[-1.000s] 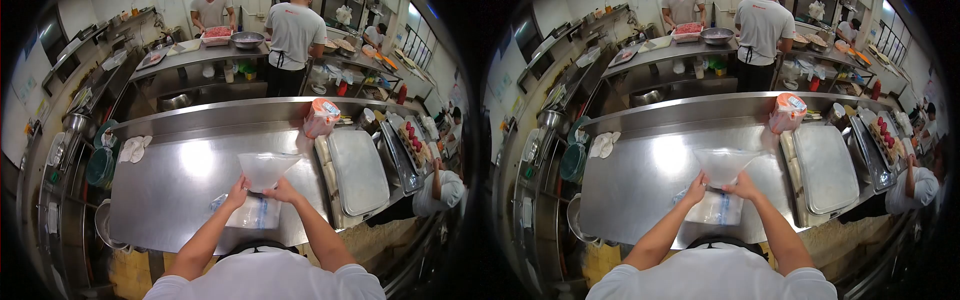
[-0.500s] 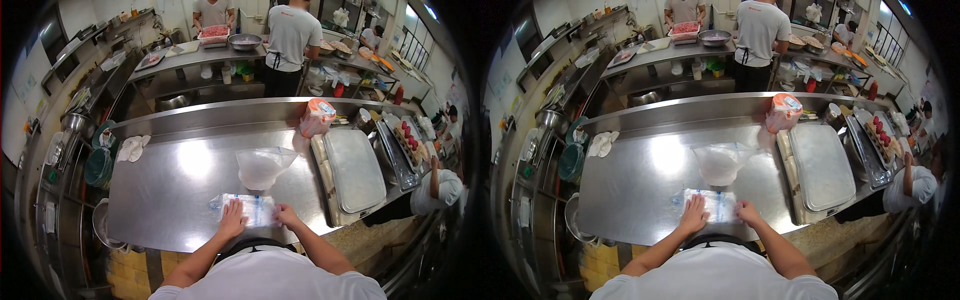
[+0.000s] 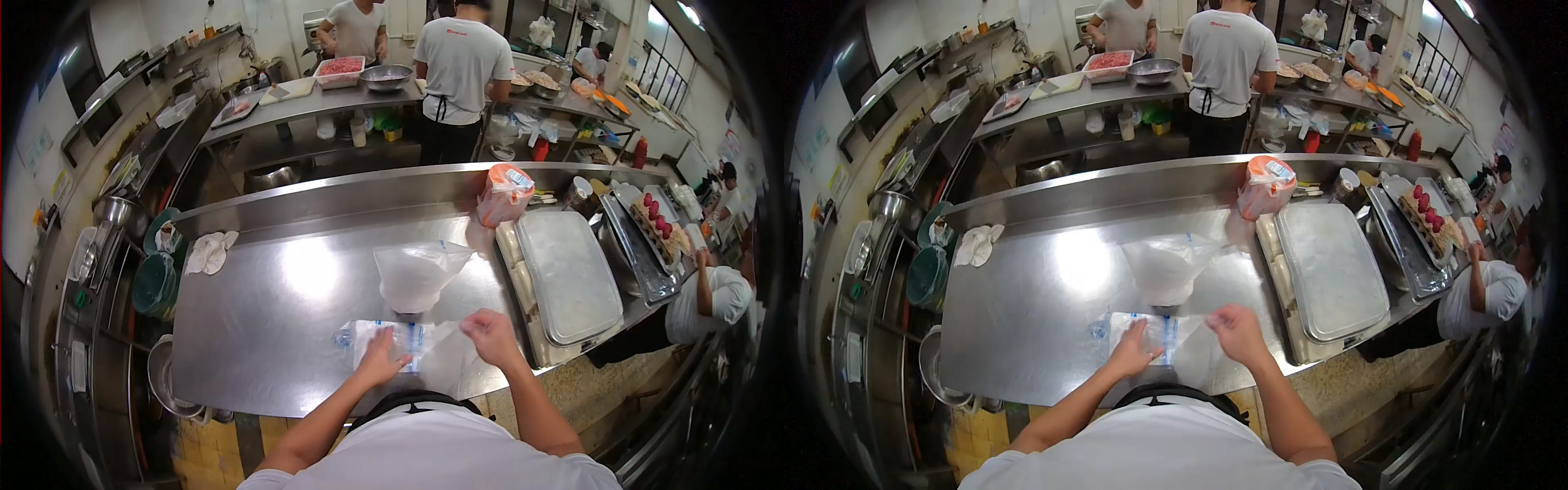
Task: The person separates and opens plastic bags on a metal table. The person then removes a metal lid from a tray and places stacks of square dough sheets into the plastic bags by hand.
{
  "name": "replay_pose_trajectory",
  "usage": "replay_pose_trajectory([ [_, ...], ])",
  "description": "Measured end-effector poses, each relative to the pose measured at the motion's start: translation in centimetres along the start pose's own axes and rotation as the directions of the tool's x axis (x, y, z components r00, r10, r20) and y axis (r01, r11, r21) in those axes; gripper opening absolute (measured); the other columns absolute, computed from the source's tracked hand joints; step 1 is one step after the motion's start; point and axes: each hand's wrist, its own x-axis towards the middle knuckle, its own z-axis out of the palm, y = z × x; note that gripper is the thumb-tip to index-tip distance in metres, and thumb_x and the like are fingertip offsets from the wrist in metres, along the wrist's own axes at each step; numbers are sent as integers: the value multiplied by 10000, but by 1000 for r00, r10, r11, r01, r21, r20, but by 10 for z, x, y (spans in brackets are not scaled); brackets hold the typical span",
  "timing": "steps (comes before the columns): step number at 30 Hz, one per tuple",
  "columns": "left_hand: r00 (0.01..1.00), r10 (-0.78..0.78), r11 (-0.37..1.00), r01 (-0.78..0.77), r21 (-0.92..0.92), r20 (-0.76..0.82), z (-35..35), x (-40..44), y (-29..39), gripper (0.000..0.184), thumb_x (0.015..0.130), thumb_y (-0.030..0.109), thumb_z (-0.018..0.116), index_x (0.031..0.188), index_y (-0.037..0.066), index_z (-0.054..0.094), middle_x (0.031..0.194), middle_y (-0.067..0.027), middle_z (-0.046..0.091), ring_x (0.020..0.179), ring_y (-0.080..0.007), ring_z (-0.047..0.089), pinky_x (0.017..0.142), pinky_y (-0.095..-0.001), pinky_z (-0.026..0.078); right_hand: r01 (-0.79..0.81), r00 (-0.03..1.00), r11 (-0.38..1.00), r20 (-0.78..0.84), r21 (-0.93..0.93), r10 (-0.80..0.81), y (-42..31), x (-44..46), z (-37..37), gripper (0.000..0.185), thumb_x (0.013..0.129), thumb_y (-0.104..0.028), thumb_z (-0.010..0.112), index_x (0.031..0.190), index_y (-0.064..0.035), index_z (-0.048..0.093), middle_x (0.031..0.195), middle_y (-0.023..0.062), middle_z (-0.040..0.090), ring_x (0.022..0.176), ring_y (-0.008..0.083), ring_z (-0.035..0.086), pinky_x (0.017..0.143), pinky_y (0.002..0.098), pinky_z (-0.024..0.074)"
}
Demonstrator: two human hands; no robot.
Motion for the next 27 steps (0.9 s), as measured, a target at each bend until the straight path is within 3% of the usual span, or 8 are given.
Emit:
replay_pose_trajectory([
  [1, 994, 87, 963, -102, -250, -71, -12, -3, 17, 770, 917, 322, 702, 1518, 5, 340, 1556, -230, 365, 1455, -327, 339, 1179, -442, 280, 134, 990, 990, 37, 32, -135, -6, -3, 3, 197, 926, -150, 687, 849, 31, 708, 687, 93, 658, 636, 138, 622, 602, 311, 501],
  [5, 952, 305, 682, -239, -692, -29, -44, -5, 60, 611, 877, 189, 778, 1394, -2, 515, 1382, -121, 567, 1304, -198, 517, 1100, -336, 393, -254, 943, 941, 275, 225, 189, -51, -12, 7, 160, 937, -92, 677, 831, 24, 710, 759, 49, 659, 612, 103, 564, 566, 262, 443],
  [7, 989, 141, 735, -78, -673, 39, -42, -6, 61, 288, 918, 163, 734, 1146, -7, 684, 1055, -54, 699, 1028, -138, 626, 939, -298, 488, -223, 948, 974, 238, 29, 210, -61, -6, 5, 140, 948, -77, 658, 873, 27, 714, 762, 55, 657, 619, 103, 564, 573, 260, 447],
  [10, 998, 49, 698, -1, -716, 46, -45, -6, 61, 189, 958, 161, 689, 1019, -14, 729, 916, -25, 722, 911, -105, 632, 856, -277, 509, 254, 967, 967, -8, 14, -253, -47, 2, 15, 174, 971, -126, 651, 898, 17, 717, 679, 27, 619, 569, 95, 540, 543, 255, 440],
  [16, 981, -123, 561, -55, -826, -149, -80, 0, 73, 234, 1003, 200, 641, 1062, -5, 737, 951, -9, 733, 891, -81, 619, 848, -262, 508, -567, 720, 788, 610, 240, 332, -54, -9, 5, 244, 991, -220, 637, 917, -6, 729, 776, 26, 678, 681, 124, 616, 624, 286, 485],
  [19, 997, 61, 648, -75, -758, -46, -70, 7, 48, 240, 996, 212, 651, 1045, -6, 736, 933, 0, 729, 890, -83, 622, 827, -271, 512, -129, 967, 773, 252, 621, -42, -34, 1, 14, 263, 994, -247, 640, 888, -19, 716, 793, 21, 671, 684, 106, 601, 614, 267, 470],
  [22, 972, 61, 591, 148, -793, 227, -55, 5, 46, 184, 974, 202, 663, 960, 36, 739, 944, -17, 720, 814, -83, 605, 727, -252, 490, -392, 919, 462, 362, 795, 157, -46, 21, -14, 269, 985, -253, 644, 854, -20, 669, 771, 44, 645, 659, 105, 578, 598, 250, 448],
  [27, 991, 30, 223, -134, -966, -131, -107, 33, 57, 248, 971, 291, 636, 840, 82, 667, 887, -28, 680, 633, -73, 475, 573, -228, 373, -496, 855, 343, 518, 798, 30, -32, 48, -25, 265, 969, -280, 663, 879, -31, 666, 756, 21, 639, 639, 108, 586, 603, 256, 473],
])
